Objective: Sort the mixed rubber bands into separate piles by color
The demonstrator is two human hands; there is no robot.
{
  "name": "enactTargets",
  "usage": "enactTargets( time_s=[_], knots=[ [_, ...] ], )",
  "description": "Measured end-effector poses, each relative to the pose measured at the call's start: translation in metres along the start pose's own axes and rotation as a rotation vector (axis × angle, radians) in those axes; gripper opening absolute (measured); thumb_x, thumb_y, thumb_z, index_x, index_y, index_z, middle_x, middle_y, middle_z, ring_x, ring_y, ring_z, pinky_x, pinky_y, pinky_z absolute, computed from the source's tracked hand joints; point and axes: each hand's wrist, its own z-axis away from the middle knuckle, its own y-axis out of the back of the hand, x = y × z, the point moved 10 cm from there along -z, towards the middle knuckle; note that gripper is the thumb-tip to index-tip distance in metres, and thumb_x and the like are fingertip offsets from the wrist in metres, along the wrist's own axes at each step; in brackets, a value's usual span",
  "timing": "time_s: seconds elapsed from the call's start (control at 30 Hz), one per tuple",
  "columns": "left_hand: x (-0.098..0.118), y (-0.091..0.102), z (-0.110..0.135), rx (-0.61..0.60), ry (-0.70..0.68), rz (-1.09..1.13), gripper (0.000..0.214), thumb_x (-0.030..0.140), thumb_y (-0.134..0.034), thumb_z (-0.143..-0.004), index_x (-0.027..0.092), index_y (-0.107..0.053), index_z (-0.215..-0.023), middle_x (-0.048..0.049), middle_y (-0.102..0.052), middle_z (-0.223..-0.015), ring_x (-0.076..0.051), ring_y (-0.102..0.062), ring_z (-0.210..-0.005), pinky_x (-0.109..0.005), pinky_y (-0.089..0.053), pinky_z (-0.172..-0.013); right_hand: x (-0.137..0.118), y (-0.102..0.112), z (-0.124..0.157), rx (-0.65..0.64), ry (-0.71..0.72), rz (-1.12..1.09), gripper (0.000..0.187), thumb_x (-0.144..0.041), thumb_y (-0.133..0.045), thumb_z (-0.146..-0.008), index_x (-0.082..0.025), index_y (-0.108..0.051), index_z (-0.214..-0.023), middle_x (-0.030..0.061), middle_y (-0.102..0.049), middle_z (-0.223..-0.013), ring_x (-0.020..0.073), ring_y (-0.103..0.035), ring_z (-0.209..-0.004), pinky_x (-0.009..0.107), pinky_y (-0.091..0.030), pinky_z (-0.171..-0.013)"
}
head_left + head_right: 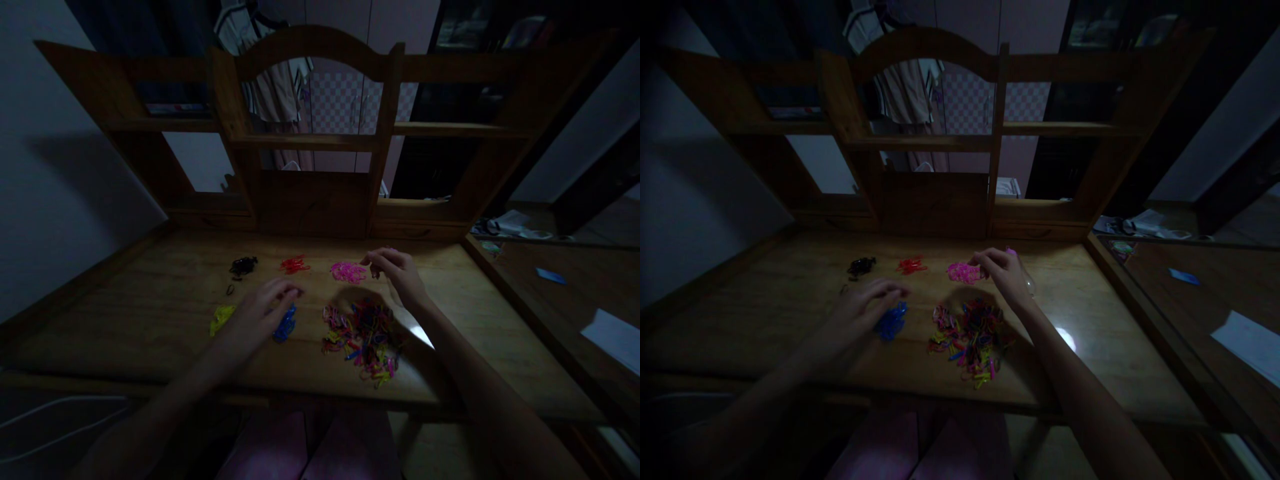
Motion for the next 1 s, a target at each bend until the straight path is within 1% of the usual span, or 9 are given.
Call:
enactTargets(
  time_s=[0.07,0.17,0.3,0.33,0.4,0.5,0.67,0.87,1.0],
  knots=[
    [0.019,-0.029,0.014,-0.113,-0.042,-0.044,0.023,0.031,-0.047,-0.094,0.026,-0.067,-0.103,-0.0037,-0.067,-0.107,-0.023,-0.060,-0.100,-0.035,-0.045,-0.093,0.000,-0.001,0.000,-0.001,-0.007,0.035,0.029,-0.041,-0.057,-0.089,-0.021,-0.072,-0.077,0.0020,-0.060,-0.067,0.0138,-0.052,-0.063,0.029,-0.041,-0.062],
    [0.029,-0.057,0.014,-0.156,-0.105,-0.076,0.028,0.020,-0.041,-0.094,0.024,-0.063,-0.111,-0.0065,-0.065,-0.112,-0.022,-0.059,-0.103,-0.036,-0.046,-0.093,0.001,-0.004,0.001,-0.012,-0.020,0.064,0.028,-0.041,-0.056,-0.089,-0.021,-0.072,-0.077,0.0021,-0.061,-0.068,0.0139,-0.053,-0.063,0.029,-0.041,-0.062],
    [0.029,-0.074,-0.002,-0.173,-0.215,-0.129,0.038,0.010,-0.039,-0.091,0.026,-0.057,-0.120,-0.0069,-0.058,-0.118,-0.022,-0.054,-0.112,-0.037,-0.043,-0.097,0.004,-0.006,0.002,-0.029,-0.025,0.058,0.029,-0.041,-0.056,-0.089,-0.020,-0.072,-0.078,0.0022,-0.061,-0.068,0.0139,-0.053,-0.063,0.028,-0.041,-0.061],
    [0.027,-0.077,-0.005,-0.189,-0.233,-0.145,0.038,0.010,-0.039,-0.090,0.026,-0.057,-0.118,-0.0067,-0.057,-0.117,-0.022,-0.053,-0.111,-0.037,-0.043,-0.097,0.004,-0.006,0.002,-0.031,-0.025,0.054,0.029,-0.042,-0.056,-0.089,-0.020,-0.072,-0.078,0.0021,-0.061,-0.068,0.0139,-0.053,-0.063,0.028,-0.041,-0.061],
    [0.022,-0.083,-0.010,-0.222,-0.244,-0.179,0.031,0.010,-0.039,-0.090,0.025,-0.059,-0.110,-0.0066,-0.057,-0.110,-0.022,-0.054,-0.105,-0.036,-0.044,-0.093,0.005,-0.006,0.002,-0.034,-0.020,0.045,0.029,-0.042,-0.057,-0.089,-0.020,-0.072,-0.078,0.0019,-0.060,-0.067,0.0140,-0.053,-0.063,0.028,-0.040,-0.060],
    [0.016,-0.086,-0.013,-0.233,-0.227,-0.215,0.020,0.014,-0.041,-0.091,0.021,-0.058,-0.097,-0.0065,-0.057,-0.102,-0.021,-0.054,-0.097,-0.035,-0.044,-0.088,0.004,-0.006,0.001,-0.036,-0.015,0.033,0.028,-0.041,-0.057,-0.089,-0.020,-0.072,-0.078,0.0018,-0.060,-0.067,0.0138,-0.052,-0.063,0.028,-0.040,-0.060],
    [0.014,-0.081,-0.017,-0.226,-0.192,-0.187,0.009,0.022,-0.047,-0.091,0.021,-0.056,-0.089,-0.0053,-0.059,-0.094,-0.022,-0.055,-0.090,-0.035,-0.043,-0.082,0.004,-0.007,0.001,-0.041,-0.008,0.022,0.028,-0.041,-0.058,-0.089,-0.020,-0.072,-0.079,0.0019,-0.059,-0.066,0.0140,-0.053,-0.064,0.028,-0.040,-0.060],
    [0.008,-0.074,-0.020,-0.243,-0.098,-0.072,0.011,0.026,-0.052,-0.089,0.021,-0.062,-0.090,-0.0034,-0.067,-0.090,-0.021,-0.061,-0.086,-0.030,-0.043,-0.075,0.008,-0.008,0.000,-0.062,-0.022,0.014,0.030,-0.043,-0.058,-0.089,-0.019,-0.072,-0.079,0.0021,-0.060,-0.066,0.0142,-0.053,-0.063,0.028,-0.041,-0.060],
    [0.010,-0.071,-0.021,-0.255,-0.077,-0.046,0.013,0.028,-0.054,-0.089,0.021,-0.065,-0.093,-0.0026,-0.070,-0.088,-0.019,-0.063,-0.083,-0.029,-0.044,-0.074,0.008,-0.015,0.002,-0.097,-0.045,0.045,0.028,-0.042,-0.059,-0.087,-0.019,-0.070,-0.075,0.0012,-0.059,-0.063,0.0146,-0.054,-0.062,0.028,-0.041,-0.059]
  ],
)
